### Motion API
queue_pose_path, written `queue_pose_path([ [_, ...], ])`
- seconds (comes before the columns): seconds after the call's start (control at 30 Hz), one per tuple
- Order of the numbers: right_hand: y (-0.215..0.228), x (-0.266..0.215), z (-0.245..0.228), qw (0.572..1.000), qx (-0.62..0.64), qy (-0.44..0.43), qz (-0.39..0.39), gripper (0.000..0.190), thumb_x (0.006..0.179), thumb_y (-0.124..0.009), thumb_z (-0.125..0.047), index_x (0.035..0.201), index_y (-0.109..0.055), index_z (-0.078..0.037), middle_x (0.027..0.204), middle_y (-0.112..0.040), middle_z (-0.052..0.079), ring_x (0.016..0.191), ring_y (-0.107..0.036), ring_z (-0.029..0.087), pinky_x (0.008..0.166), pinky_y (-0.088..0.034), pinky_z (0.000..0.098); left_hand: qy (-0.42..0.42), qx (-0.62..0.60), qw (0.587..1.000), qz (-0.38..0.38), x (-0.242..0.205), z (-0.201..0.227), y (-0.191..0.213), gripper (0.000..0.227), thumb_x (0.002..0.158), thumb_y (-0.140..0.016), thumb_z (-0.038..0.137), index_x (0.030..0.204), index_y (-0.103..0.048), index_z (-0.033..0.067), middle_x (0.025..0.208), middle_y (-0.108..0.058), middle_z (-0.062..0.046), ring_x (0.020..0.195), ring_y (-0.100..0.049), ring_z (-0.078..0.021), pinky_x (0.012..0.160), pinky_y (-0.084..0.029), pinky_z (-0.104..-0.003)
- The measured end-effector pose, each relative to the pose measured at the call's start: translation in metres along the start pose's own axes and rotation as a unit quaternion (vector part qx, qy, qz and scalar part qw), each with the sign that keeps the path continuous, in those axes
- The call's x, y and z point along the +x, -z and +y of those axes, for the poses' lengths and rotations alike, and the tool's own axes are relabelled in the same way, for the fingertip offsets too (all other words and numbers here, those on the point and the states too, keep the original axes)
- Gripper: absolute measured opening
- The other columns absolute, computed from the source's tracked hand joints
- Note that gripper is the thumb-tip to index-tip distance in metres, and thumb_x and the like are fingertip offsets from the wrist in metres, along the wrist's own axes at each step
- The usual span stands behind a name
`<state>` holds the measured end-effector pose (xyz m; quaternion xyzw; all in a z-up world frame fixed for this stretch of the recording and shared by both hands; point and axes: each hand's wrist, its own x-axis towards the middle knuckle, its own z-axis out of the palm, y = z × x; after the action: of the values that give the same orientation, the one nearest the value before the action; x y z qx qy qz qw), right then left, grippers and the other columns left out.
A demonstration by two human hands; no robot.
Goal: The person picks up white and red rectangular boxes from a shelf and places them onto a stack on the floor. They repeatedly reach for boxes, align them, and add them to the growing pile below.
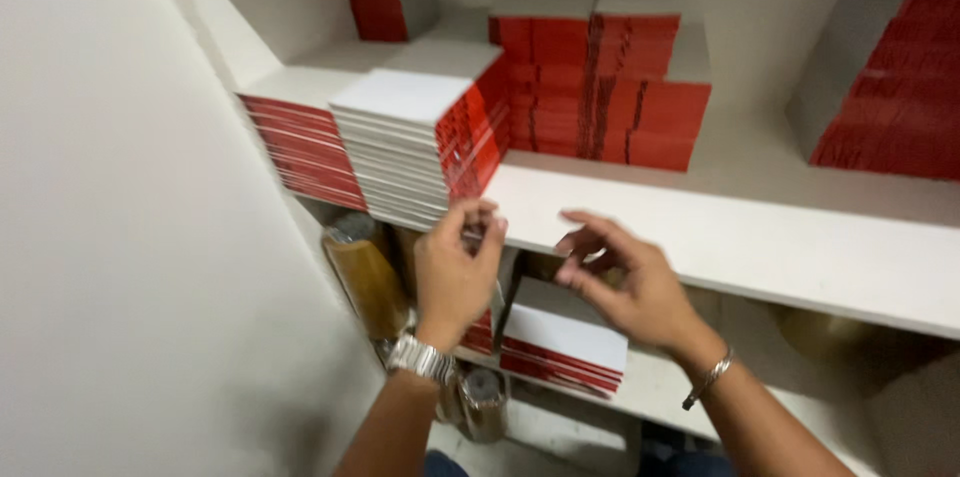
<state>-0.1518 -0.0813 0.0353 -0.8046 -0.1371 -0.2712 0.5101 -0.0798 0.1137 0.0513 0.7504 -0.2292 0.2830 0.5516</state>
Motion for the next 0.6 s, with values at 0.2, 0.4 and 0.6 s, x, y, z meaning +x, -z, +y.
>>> queue_pose_path([
  [0.2, 0.032, 0.046, 0.016, 0.993, -0.075, -0.059, 0.063, 0.059, 0.089, -0.075, -0.01, 0.146, -0.06, -0.017, 0.102, -0.077, 0.014, 0.093, -0.075, 0.03, 0.079, -0.061, 0.0428, -0.182, 0.183, 0.963, 0.077, 0.06, 0.016, 0.025, 0.037, 0.083, -0.075, 0.011, 0.118, -0.065, 0.0092, 0.116, -0.064, -0.013, 0.105, -0.064, -0.0402, 0.089, -0.052, -0.048],
  [0.4, 0.042, 0.038, 0.048, 0.967, -0.144, -0.209, 0.032, 0.057, 0.088, -0.077, -0.017, 0.143, -0.064, -0.023, 0.102, -0.083, 0.007, 0.095, -0.079, 0.023, 0.089, -0.059, 0.0374, -0.06, 0.292, 0.954, -0.009, 0.092, 0.014, 0.033, 0.046, 0.091, -0.072, 0.028, 0.131, -0.061, 0.0077, 0.117, -0.065, -0.015, 0.109, -0.065, -0.04, 0.091, -0.053, -0.051],
  [0.6, 0.044, 0.038, 0.04, 0.973, -0.03, -0.219, 0.063, 0.051, 0.091, -0.077, -0.01, 0.141, -0.067, -0.015, 0.094, -0.08, 0.016, 0.081, -0.076, 0.025, 0.079, -0.059, 0.0359, 0.018, 0.362, 0.929, -0.071, 0.126, 0.006, 0.027, 0.045, 0.087, -0.075, 0.038, 0.124, -0.069, 0.0137, 0.107, -0.063, -0.007, 0.096, -0.071, -0.0385, 0.077, -0.057, -0.056],
])
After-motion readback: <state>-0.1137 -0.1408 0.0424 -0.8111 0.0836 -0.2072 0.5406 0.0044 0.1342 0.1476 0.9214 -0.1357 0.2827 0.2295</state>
